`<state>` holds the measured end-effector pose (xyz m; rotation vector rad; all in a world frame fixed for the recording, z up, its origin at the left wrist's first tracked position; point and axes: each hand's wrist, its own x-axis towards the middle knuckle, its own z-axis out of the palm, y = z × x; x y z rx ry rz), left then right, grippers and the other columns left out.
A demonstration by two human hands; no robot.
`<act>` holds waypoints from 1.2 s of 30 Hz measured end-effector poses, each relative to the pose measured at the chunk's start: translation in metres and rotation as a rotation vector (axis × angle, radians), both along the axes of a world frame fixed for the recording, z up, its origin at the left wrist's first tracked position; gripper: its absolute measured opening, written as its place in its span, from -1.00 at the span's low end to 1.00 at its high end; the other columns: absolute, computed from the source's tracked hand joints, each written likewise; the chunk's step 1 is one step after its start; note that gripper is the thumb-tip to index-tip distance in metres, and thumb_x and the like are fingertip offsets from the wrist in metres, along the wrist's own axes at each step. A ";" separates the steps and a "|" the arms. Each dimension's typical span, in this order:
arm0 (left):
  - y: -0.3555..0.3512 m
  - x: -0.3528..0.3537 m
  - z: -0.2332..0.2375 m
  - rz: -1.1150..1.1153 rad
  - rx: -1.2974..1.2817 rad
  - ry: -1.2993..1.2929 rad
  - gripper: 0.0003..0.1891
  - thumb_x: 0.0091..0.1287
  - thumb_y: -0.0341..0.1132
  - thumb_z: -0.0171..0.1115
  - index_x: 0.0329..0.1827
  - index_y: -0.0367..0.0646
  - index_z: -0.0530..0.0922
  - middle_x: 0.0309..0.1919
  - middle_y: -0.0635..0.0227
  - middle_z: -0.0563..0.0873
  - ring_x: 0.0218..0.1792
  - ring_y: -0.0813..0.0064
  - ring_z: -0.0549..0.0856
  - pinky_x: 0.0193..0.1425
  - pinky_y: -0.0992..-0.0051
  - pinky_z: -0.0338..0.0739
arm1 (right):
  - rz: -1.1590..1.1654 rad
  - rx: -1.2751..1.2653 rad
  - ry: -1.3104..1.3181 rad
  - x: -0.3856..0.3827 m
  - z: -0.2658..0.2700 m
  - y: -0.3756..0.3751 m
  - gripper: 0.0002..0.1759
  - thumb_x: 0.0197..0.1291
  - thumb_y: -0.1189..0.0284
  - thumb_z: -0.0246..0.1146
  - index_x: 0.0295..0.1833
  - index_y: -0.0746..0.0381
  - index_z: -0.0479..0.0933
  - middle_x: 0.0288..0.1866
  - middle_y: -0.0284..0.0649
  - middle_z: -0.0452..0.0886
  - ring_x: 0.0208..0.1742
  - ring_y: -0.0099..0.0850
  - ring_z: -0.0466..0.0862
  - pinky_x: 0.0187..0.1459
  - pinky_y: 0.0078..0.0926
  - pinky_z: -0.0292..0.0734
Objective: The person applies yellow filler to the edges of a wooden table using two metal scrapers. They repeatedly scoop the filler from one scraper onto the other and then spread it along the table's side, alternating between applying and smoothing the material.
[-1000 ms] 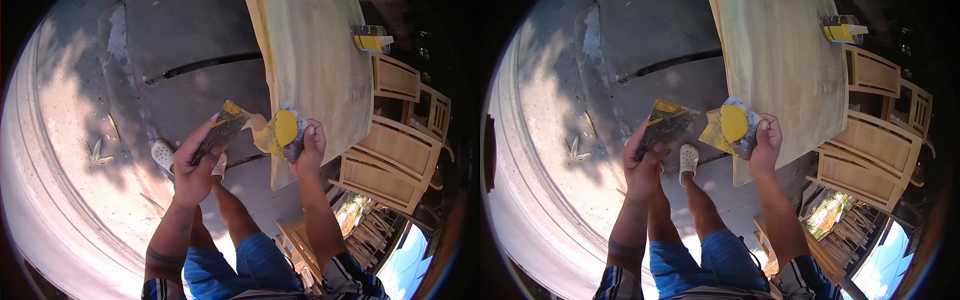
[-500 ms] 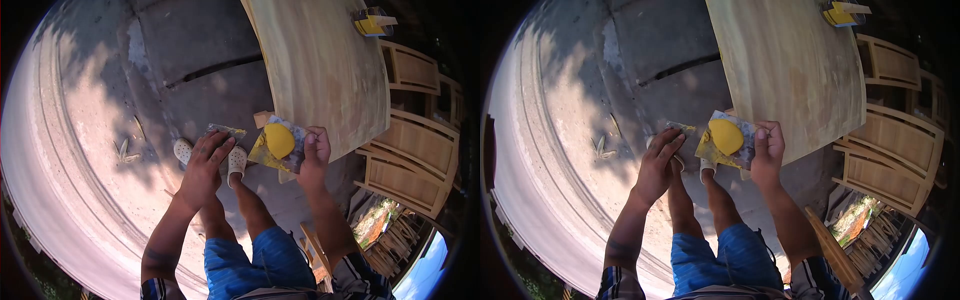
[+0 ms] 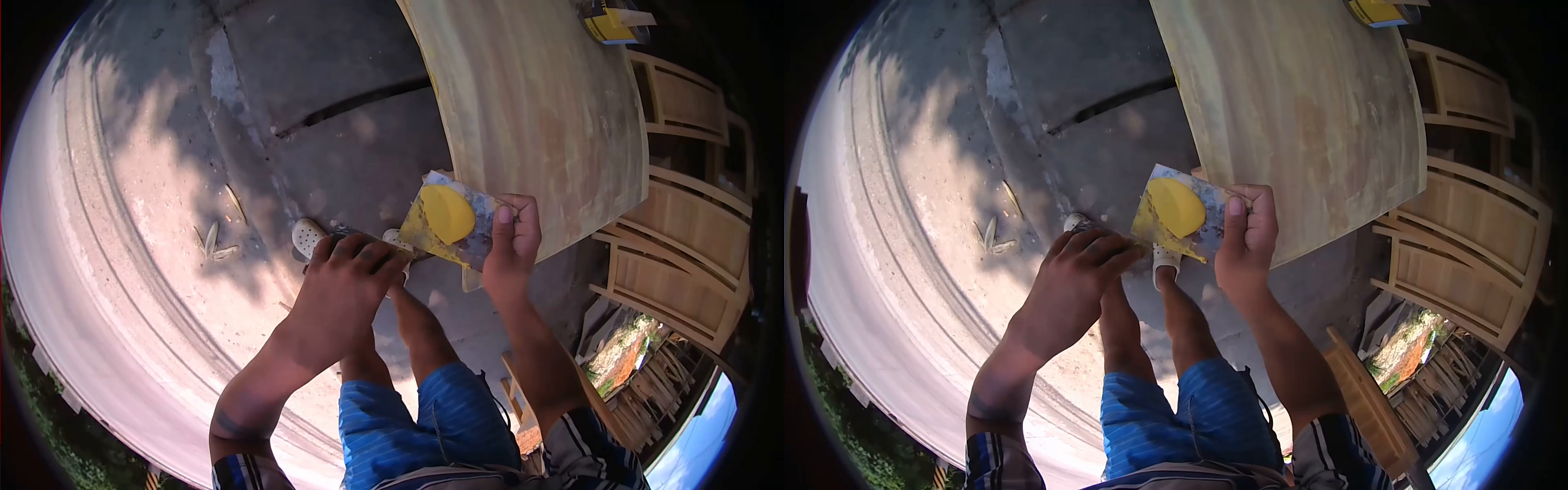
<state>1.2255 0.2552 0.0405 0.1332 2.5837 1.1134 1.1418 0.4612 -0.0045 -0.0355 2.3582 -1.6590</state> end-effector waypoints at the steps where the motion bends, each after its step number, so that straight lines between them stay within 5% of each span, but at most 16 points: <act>1: -0.001 0.001 -0.002 0.025 0.093 -0.038 -0.56 0.01 -0.63 0.14 0.02 -0.16 0.57 0.03 0.25 0.60 0.12 0.16 0.53 0.19 0.20 0.42 | -0.005 -0.004 -0.010 -0.002 -0.002 -0.002 -0.75 0.41 0.34 -0.07 -0.07 0.33 0.33 -0.25 -0.22 0.49 -0.21 -0.59 0.46 -0.11 -0.57 0.42; 13: 0.023 -0.017 -0.008 0.199 0.012 0.140 -0.43 -0.16 -0.61 0.22 0.06 -0.11 0.57 -0.03 0.20 0.61 0.08 0.12 0.54 0.15 0.23 0.45 | 0.036 -0.011 0.088 -0.003 -0.005 -0.038 -0.77 0.41 0.38 -0.10 -0.12 0.34 0.33 -0.30 -0.13 0.56 -0.25 -0.49 0.56 -0.17 -0.49 0.47; 16: 0.007 -0.019 -0.015 0.118 0.131 0.018 -0.41 -0.16 -0.66 0.18 0.06 -0.13 0.57 0.00 0.17 0.60 0.07 0.07 0.55 0.15 0.24 0.46 | 0.041 0.071 0.109 -0.010 -0.008 -0.043 -0.78 0.41 0.39 -0.10 -0.12 0.34 0.33 -0.31 -0.13 0.56 -0.26 -0.50 0.56 -0.19 -0.50 0.48; 19: -0.016 -0.017 -0.020 0.165 0.517 -0.269 -0.43 -0.12 -0.74 0.10 0.07 -0.20 0.55 0.04 0.16 0.60 0.10 0.16 0.57 0.19 0.33 0.45 | -0.056 0.038 0.000 -0.026 -0.011 -0.043 -0.79 0.42 0.39 -0.10 -0.12 0.33 0.34 -0.28 -0.15 0.57 -0.26 -0.52 0.56 -0.19 -0.52 0.51; 22: -0.032 -0.008 -0.050 0.406 0.963 -0.207 -0.42 -0.06 -0.81 0.00 0.10 -0.26 0.52 0.06 0.15 0.60 0.14 0.31 0.56 0.23 0.46 0.40 | -0.203 -0.163 -0.130 -0.057 -0.024 -0.028 -0.78 0.42 0.39 -0.08 -0.08 0.33 0.35 -0.22 -0.18 0.57 -0.21 -0.51 0.57 -0.13 -0.52 0.51; 23: -0.031 -0.010 -0.061 0.461 0.987 -0.101 -0.32 -0.12 -0.83 -0.19 0.15 -0.24 0.49 0.01 0.09 0.60 0.16 0.28 0.54 0.28 0.47 0.31 | -0.264 -0.209 -0.137 -0.070 -0.034 -0.019 -0.76 0.42 0.38 -0.08 -0.06 0.34 0.37 -0.19 -0.19 0.57 -0.17 -0.51 0.57 -0.08 -0.52 0.50; 26: -0.005 -0.029 -0.110 0.675 1.032 -0.027 -0.32 -0.09 -0.83 -0.23 0.17 -0.26 0.46 0.05 0.10 0.56 0.18 0.26 0.52 0.28 0.48 0.30 | -0.379 -0.287 -0.114 -0.112 -0.047 -0.001 -0.73 0.42 0.38 -0.09 0.01 0.35 0.39 -0.09 -0.18 0.56 -0.09 -0.45 0.57 -0.01 -0.49 0.49; 32: 0.061 -0.095 -0.196 0.820 1.026 0.272 -0.36 0.07 -0.75 -0.19 0.28 -0.16 0.38 0.13 0.20 0.50 0.19 0.39 0.48 0.27 0.48 0.32 | -0.351 -0.239 0.105 -0.160 -0.082 -0.006 -0.78 0.40 0.38 -0.06 -0.05 0.32 0.37 -0.08 -0.17 0.52 -0.08 -0.42 0.56 -0.04 -0.44 0.51; 36: 0.109 -0.109 -0.202 0.877 1.056 0.414 -0.24 -0.09 -0.83 -0.14 0.29 -0.14 0.36 0.23 0.14 0.41 0.24 0.19 0.45 0.34 0.40 0.30 | -0.287 -0.193 0.164 -0.162 -0.092 -0.003 -0.73 0.40 0.37 -0.06 0.01 0.35 0.36 -0.07 -0.18 0.51 -0.08 -0.41 0.55 0.00 -0.44 0.47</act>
